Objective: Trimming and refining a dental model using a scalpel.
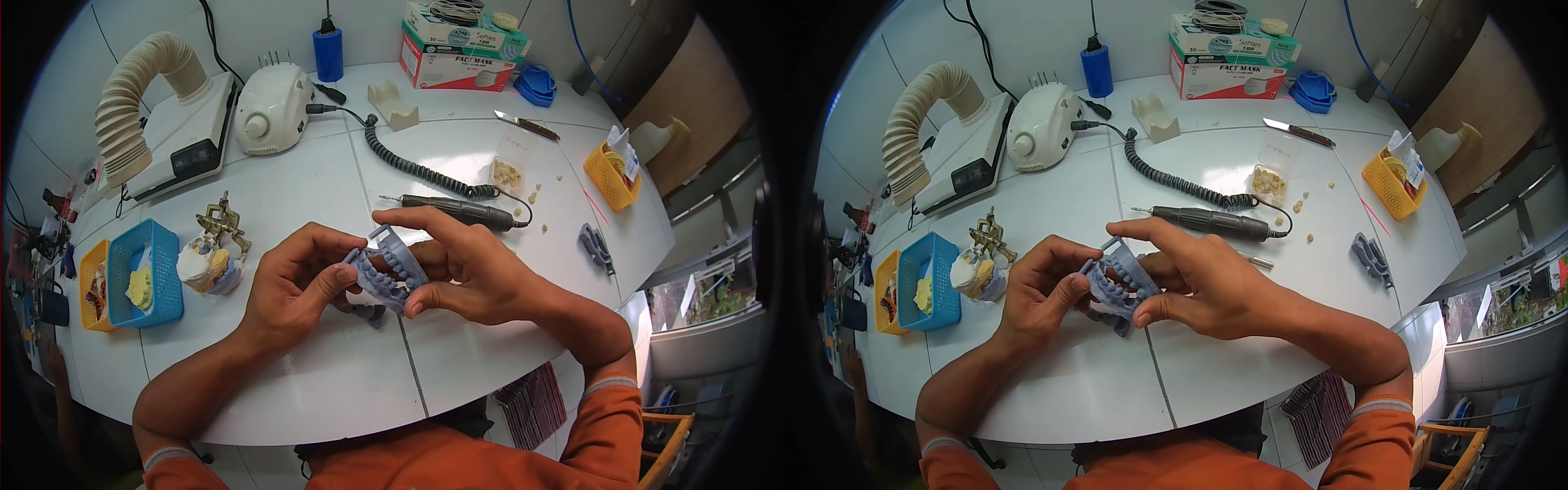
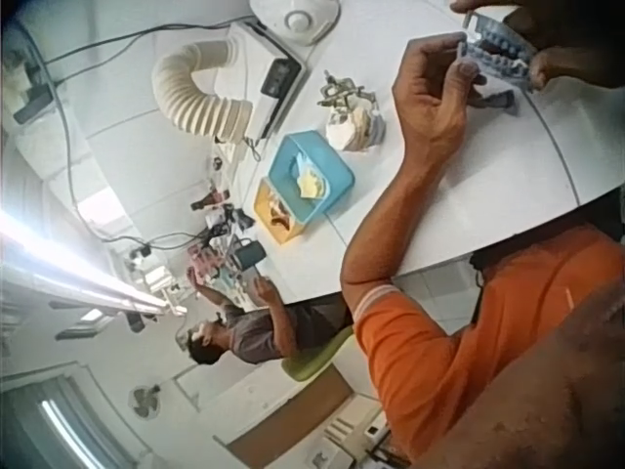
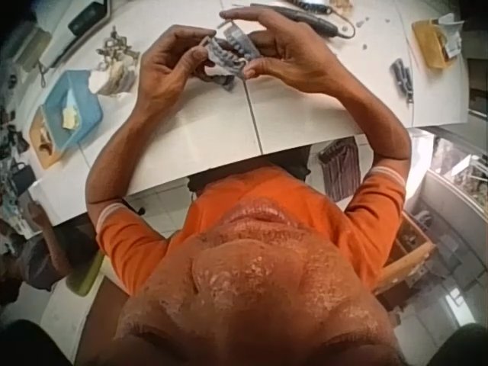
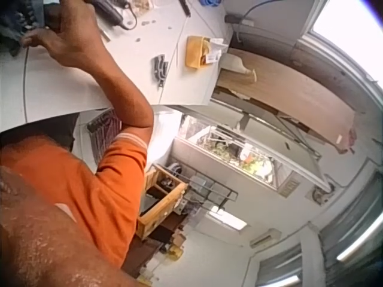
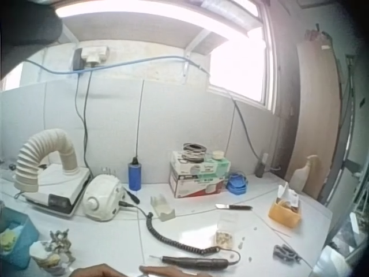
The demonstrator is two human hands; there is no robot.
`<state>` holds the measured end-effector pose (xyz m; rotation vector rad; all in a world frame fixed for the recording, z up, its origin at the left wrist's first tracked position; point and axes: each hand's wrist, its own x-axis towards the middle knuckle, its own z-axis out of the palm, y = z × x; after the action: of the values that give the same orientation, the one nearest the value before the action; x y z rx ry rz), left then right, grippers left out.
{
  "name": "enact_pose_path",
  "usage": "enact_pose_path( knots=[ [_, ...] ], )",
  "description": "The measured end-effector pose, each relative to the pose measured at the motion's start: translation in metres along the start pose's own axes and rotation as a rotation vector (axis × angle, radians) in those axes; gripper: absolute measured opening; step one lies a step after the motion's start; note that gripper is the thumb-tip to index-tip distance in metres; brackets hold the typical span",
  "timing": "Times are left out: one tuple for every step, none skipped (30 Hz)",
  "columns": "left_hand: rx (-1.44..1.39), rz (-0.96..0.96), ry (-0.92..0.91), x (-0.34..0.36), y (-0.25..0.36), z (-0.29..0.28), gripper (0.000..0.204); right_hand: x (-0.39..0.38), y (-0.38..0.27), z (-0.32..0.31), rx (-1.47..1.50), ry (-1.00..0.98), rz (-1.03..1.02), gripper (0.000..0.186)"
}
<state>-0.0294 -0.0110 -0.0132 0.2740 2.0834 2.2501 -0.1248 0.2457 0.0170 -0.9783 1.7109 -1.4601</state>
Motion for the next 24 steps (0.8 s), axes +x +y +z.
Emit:
enact_pose_path(
  knots=[
    [-0.003, -0.004, 0.004, 0.000, 0.000, 0.001, 0.030, 0.000, 0.001, 0.001, -0.125, 0.011, -0.082, 0.087],
    [-0.006, -0.008, 0.008, -0.001, 0.001, 0.001, 0.030, 0.000, 0.000, 0.001, -0.125, 0.009, -0.083, 0.087],
    [-0.006, -0.008, 0.009, -0.001, 0.000, 0.001, 0.030, -0.001, -0.002, 0.002, -0.166, 0.017, -0.067, 0.088],
    [-0.006, -0.001, 0.007, -0.001, 0.000, 0.001, 0.029, -0.001, -0.004, 0.002, -0.207, 0.024, -0.052, 0.090],
    [-0.006, 0.005, 0.004, -0.001, 0.000, 0.000, 0.029, -0.001, -0.009, 0.003, -0.207, 0.022, -0.053, 0.090],
    [-0.006, 0.005, 0.006, -0.001, 0.000, 0.000, 0.029, -0.001, -0.014, 0.003, -0.191, 0.016, 0.009, 0.094],
    [-0.004, 0.007, 0.003, 0.000, 0.000, 0.000, 0.029, -0.001, -0.017, 0.003, -0.175, 0.010, 0.071, 0.098],
    [-0.001, 0.008, 0.000, 0.000, 0.001, 0.001, 0.028, 0.000, -0.016, 0.003, -0.175, 0.009, 0.070, 0.098],
    [-0.001, 0.009, 0.002, -0.001, 0.001, 0.001, 0.028, 0.000, -0.015, 0.004, -0.166, 0.010, 0.078, 0.098],
    [0.000, 0.009, 0.004, -0.001, 0.000, 0.001, 0.028, 0.000, -0.015, 0.004, -0.157, 0.013, 0.087, 0.098],
    [0.001, 0.009, 0.007, -0.001, 0.000, 0.001, 0.028, 0.000, -0.013, 0.004, -0.157, 0.012, 0.087, 0.098],
    [0.001, 0.009, 0.008, -0.001, 0.000, 0.000, 0.028, 0.000, -0.012, 0.004, -0.175, 0.012, 0.075, 0.099],
    [0.000, 0.003, 0.005, -0.001, 0.000, 0.001, 0.028, -0.001, -0.010, 0.004, -0.193, 0.012, 0.064, 0.099],
    [0.000, -0.002, 0.002, -0.001, -0.001, 0.001, 0.029, -0.001, -0.007, 0.003, -0.192, 0.012, 0.065, 0.099],
    [-0.001, -0.004, 0.003, -0.001, -0.001, 0.001, 0.029, -0.001, -0.002, 0.003, -0.210, 0.027, 0.009, 0.098],
    [0.000, -0.013, 0.006, -0.001, 0.000, 0.001, 0.031, -0.001, 0.002, 0.003, -0.227, 0.043, -0.049, 0.097],
    [0.000, -0.022, 0.009, -0.001, 0.000, 0.001, 0.033, -0.001, 0.004, 0.002, -0.226, 0.043, -0.048, 0.097],
    [0.000, -0.024, 0.008, 0.000, 0.001, 0.001, 0.033, -0.001, 0.006, 0.002, -0.282, 0.047, -0.092, 0.097],
    [0.013, -0.019, 0.007, -0.001, 0.002, 0.001, 0.036, -0.001, 0.007, 0.002, -0.337, 0.049, -0.137, 0.096],
    [0.026, -0.014, 0.006, -0.001, 0.002, 0.001, 0.038, -0.001, 0.005, 0.003, -0.335, 0.049, -0.135, 0.096],
    [0.025, -0.016, 0.007, 0.000, 0.002, 0.000, 0.038, -0.002, 0.001, 0.003, -0.322, 0.048, -0.080, 0.095],
    [0.028, -0.017, 0.004, 0.000, 0.003, 0.000, 0.040, -0.002, -0.002, 0.003, -0.307, 0.045, -0.026, 0.094],
    [0.031, -0.017, 0.001, 0.000, 0.003, 0.000, 0.042, -0.002, -0.005, 0.004, -0.305, 0.042, -0.026, 0.094],
    [0.031, -0.020, 0.004, -0.001, 0.003, 0.000, 0.042, -0.001, -0.007, 0.004, -0.310, 0.033, -0.004, 0.097]
  ],
)
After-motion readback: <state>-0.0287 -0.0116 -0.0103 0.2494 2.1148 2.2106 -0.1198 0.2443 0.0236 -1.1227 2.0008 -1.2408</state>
